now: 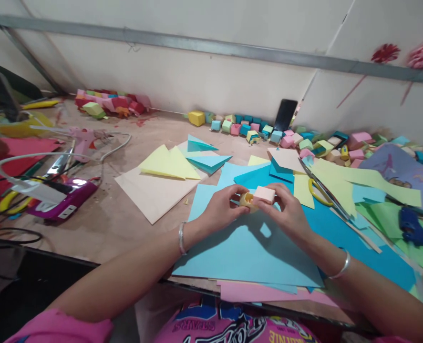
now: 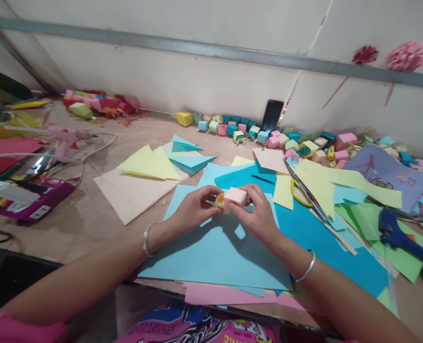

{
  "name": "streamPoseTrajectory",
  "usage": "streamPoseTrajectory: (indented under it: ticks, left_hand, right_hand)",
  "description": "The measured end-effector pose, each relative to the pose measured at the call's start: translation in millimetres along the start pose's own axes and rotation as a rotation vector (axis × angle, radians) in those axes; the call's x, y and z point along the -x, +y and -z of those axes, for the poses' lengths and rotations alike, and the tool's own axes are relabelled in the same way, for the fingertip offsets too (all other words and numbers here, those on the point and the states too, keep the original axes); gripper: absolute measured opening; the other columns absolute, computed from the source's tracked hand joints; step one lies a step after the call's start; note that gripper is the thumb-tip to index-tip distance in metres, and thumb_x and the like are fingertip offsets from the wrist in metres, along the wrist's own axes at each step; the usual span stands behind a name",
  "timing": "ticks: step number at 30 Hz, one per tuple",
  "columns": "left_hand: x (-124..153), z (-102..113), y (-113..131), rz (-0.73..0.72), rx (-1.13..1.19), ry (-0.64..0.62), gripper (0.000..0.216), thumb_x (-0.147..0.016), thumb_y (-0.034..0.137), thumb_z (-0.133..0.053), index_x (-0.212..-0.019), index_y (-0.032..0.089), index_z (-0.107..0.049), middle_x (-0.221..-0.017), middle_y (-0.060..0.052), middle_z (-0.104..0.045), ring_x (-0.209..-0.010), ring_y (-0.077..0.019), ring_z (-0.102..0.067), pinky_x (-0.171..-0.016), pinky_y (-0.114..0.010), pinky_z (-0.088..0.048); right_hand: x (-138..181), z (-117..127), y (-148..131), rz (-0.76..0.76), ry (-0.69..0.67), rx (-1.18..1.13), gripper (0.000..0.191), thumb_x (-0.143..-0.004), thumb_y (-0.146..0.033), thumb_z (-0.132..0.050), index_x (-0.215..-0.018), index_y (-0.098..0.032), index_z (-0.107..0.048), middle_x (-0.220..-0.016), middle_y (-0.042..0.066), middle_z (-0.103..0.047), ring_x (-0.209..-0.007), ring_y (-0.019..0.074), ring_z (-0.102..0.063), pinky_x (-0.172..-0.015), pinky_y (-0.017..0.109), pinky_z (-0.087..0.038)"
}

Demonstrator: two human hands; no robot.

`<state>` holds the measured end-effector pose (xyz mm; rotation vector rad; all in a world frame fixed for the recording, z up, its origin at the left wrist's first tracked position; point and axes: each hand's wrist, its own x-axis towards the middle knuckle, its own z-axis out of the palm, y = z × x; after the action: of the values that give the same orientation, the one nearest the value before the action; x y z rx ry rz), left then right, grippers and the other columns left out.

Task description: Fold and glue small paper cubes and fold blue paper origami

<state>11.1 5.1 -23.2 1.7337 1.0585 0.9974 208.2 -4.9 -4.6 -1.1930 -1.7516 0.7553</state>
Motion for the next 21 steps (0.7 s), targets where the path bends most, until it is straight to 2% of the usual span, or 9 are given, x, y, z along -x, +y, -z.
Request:
streamPoseTrajectory:
  ticks: [5, 10, 14, 18, 21]
  left_hand:
    - [3.0, -2.1, 3.7, 0.001, 0.004, -0.003, 0.033, -0.074, 0.023, -0.071, -0.106, 0.018, -0.063, -0.104, -0.007, -0.067, -0.087, -0.0189, -0.066, -0.069, -0.032, -0.060]
    - [2.8, 1.4, 11.4, 0.055, 0.152, 0.020, 0.032, -0.078, 0.032, -0.072, -0.106, 0.017, -0.065, -0.110, -0.010, -0.066, -0.090, -0.0205, -0.066, -0.068, -0.031, -0.058]
    - [0.5, 6.0, 14.0, 0.132, 0.281, -0.030, 0.035, -0.083, 0.035, -0.068, -0.114, 0.019, -0.065, -0.105, -0.010, -0.069, -0.092, -0.0228, -0.067, -0.072, -0.035, -0.057]
    - [-1.5, 5.5, 5.3, 0.113, 0.279, -0.050, 0.047, -0.075, 0.025, -0.073, -0.121, 0.021, -0.064, -0.121, -0.012, -0.064, -0.105, -0.0265, -0.064, -0.081, -0.039, -0.057]
    - [-1.8, 3.1, -4.0, 0.075, 0.201, -0.036, 0.057, -0.069, 0.014, -0.070, -0.125, 0.022, -0.064, -0.129, -0.012, -0.059, -0.115, -0.0296, -0.059, -0.086, -0.041, -0.057]
  right_hand:
    - [-0.1, 3.4, 0.9, 0.044, 0.003, 0.132, 0.021, -0.081, -0.037, -0.068, -0.093, -0.020, -0.064, -0.086, 0.002, -0.057, -0.070, 0.0142, -0.049, -0.060, 0.031, -0.041]
    - [1.0, 3.2, 0.3, 0.017, -0.003, 0.045, 0.037, -0.083, -0.033, -0.065, -0.118, -0.022, -0.062, -0.107, 0.006, -0.066, -0.085, 0.0179, -0.061, -0.073, 0.035, -0.049]
    - [1.4, 2.3, -3.3, 0.090, 0.029, 0.044, 0.034, -0.085, -0.030, -0.063, -0.118, -0.025, -0.065, -0.113, 0.006, -0.068, -0.098, 0.0202, -0.062, -0.079, 0.037, -0.051]
    - [0.7, 1.2, -3.8, 0.107, 0.083, 0.089, 0.032, -0.084, -0.032, -0.065, -0.116, -0.029, -0.069, -0.113, 0.005, -0.068, -0.105, 0.0217, -0.059, -0.079, 0.038, -0.050]
    - [0.3, 0.6, -1.0, 0.085, 0.083, 0.076, 0.033, -0.083, -0.033, -0.066, -0.116, -0.030, -0.070, -0.111, 0.005, -0.067, -0.098, 0.0198, -0.059, -0.071, 0.035, -0.050]
